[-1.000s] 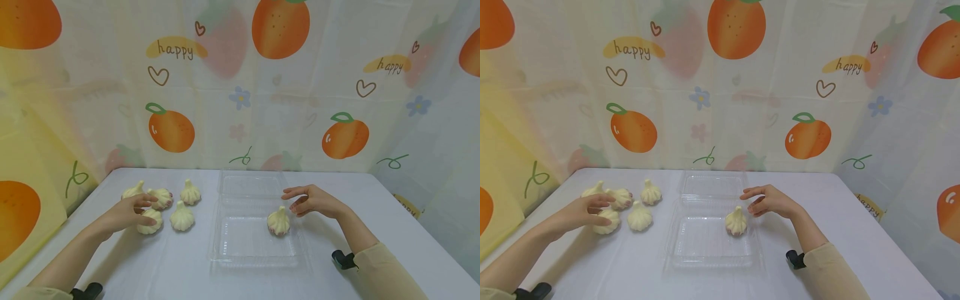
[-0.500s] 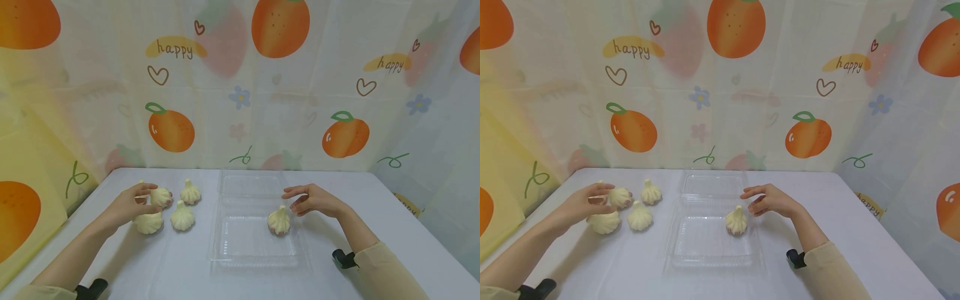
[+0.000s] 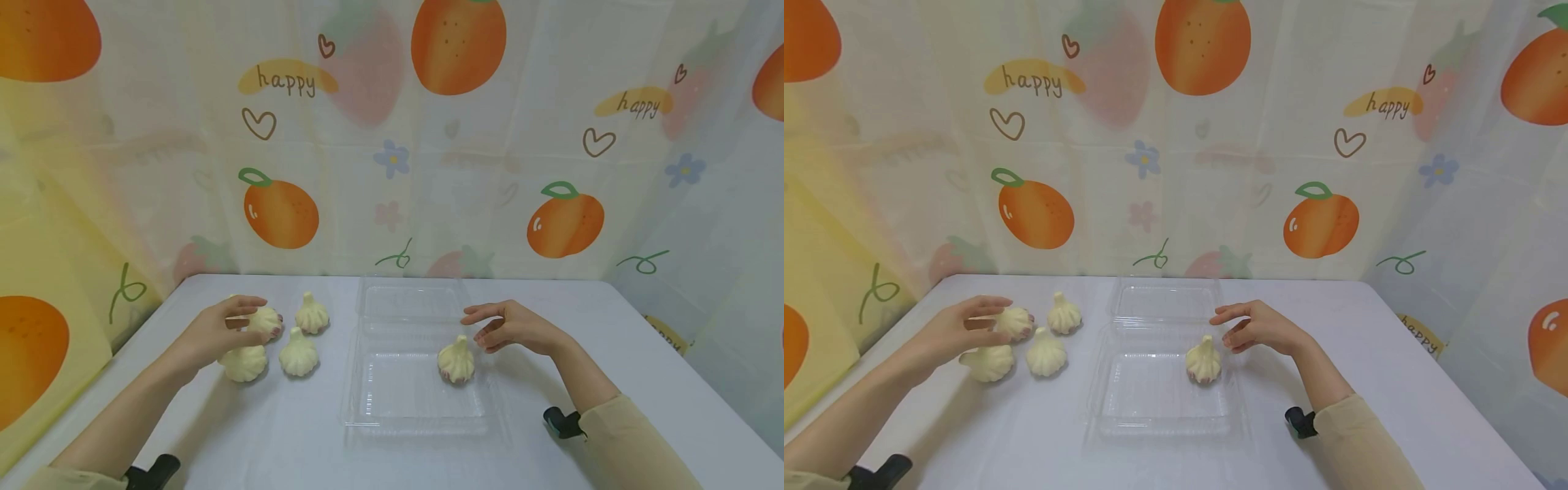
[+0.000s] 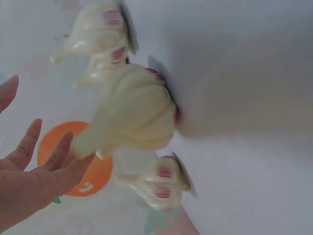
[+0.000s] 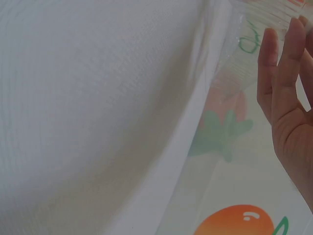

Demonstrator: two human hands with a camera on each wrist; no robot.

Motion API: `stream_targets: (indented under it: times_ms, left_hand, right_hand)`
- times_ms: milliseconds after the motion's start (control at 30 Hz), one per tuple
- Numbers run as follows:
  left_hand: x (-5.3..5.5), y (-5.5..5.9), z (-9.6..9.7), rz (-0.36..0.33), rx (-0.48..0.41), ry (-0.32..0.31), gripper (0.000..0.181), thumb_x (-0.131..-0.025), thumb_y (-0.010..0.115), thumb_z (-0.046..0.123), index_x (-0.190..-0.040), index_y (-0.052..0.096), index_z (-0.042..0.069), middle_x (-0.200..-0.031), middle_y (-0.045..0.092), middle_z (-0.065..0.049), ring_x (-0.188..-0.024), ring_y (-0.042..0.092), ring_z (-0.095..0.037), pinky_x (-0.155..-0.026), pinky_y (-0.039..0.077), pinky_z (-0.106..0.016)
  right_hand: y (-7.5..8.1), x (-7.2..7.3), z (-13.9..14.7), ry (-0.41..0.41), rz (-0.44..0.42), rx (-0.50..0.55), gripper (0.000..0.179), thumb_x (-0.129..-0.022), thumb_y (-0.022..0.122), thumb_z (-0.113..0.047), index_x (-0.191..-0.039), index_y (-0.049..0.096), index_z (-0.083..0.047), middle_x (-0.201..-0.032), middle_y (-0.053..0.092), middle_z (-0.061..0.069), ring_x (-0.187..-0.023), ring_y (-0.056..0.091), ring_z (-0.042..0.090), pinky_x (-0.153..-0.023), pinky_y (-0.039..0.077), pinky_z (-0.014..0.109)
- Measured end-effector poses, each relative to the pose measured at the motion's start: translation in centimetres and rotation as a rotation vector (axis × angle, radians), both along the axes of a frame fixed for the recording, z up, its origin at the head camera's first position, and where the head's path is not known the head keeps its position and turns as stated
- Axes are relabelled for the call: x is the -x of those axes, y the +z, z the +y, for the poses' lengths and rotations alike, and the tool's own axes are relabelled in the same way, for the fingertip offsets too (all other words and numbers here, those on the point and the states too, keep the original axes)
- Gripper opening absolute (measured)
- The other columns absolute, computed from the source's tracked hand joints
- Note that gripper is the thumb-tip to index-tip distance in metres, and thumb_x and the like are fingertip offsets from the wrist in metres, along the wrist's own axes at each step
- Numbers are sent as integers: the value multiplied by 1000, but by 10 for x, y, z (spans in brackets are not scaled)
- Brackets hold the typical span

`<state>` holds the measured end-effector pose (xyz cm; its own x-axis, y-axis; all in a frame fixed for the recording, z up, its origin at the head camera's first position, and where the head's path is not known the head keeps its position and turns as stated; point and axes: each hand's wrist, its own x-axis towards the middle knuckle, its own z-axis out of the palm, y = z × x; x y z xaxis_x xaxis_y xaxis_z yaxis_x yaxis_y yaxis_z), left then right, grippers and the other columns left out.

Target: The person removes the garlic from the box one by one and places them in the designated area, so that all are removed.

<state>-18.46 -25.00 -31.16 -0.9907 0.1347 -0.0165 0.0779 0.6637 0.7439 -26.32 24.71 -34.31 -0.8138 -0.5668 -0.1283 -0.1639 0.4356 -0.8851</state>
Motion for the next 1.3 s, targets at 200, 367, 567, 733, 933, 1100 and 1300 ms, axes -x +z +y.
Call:
stream_targets:
  times_ms: [200,367,567,733,933,1100,1300]
  left_hand:
    - [-3,9,19,51,-41,-34,66,-87,74,33,-143,47,11,-147,48,-26,-133,47,-48,-100,52,-52]
    - [-6,17,42,54,-77,-71,64,-87,74,31,-142,49,13,-147,49,-22,-134,49,-45,-101,52,-51]
    - [-7,21,67,59,-109,-104,60,-87,74,30,-140,51,15,-146,51,-18,-133,51,-42,-103,51,-51]
    - [-4,19,93,27,-165,-112,59,-86,74,29,-139,52,16,-145,52,-16,-132,53,-38,-103,52,-47]
    - [-4,10,128,-7,-224,-108,56,-85,75,25,-137,54,18,-143,55,-13,-129,57,-34,-101,53,-47]
    - [-2,1,153,-54,-279,-102,54,-85,76,23,-135,56,19,-142,57,-11,-127,59,-31,-100,53,-47]
    - [-1,-7,181,-98,-317,-108,53,-84,77,24,-133,57,22,-141,57,-9,-124,59,-27,-99,52,-48]
  right_hand:
    - [0,0,0,1,-5,2,50,-87,66,-8,-135,56,5,-158,34,24,-91,65,7,-81,60,32]
    - [2,-2,-1,-2,-6,3,51,-87,66,-7,-135,56,5,-158,34,25,-90,66,7,-81,60,32]
    - [4,-3,-3,-2,-6,0,51,-86,67,-7,-135,56,5,-158,34,24,-90,66,8,-81,60,32]
    - [4,-3,-3,-5,-3,-7,52,-85,67,-7,-134,56,6,-158,34,25,-91,66,8,-81,60,32]
    - [3,-2,-1,-10,-7,-9,52,-85,67,-7,-134,56,5,-157,34,24,-91,66,9,-82,60,33]
    - [4,-3,0,-19,-5,-16,52,-84,67,-7,-134,57,6,-157,34,24,-91,65,9,-82,60,33]
    - [4,-2,-1,-17,-2,-19,51,-85,67,-8,-134,57,4,-157,34,24,-91,65,10,-81,60,33]
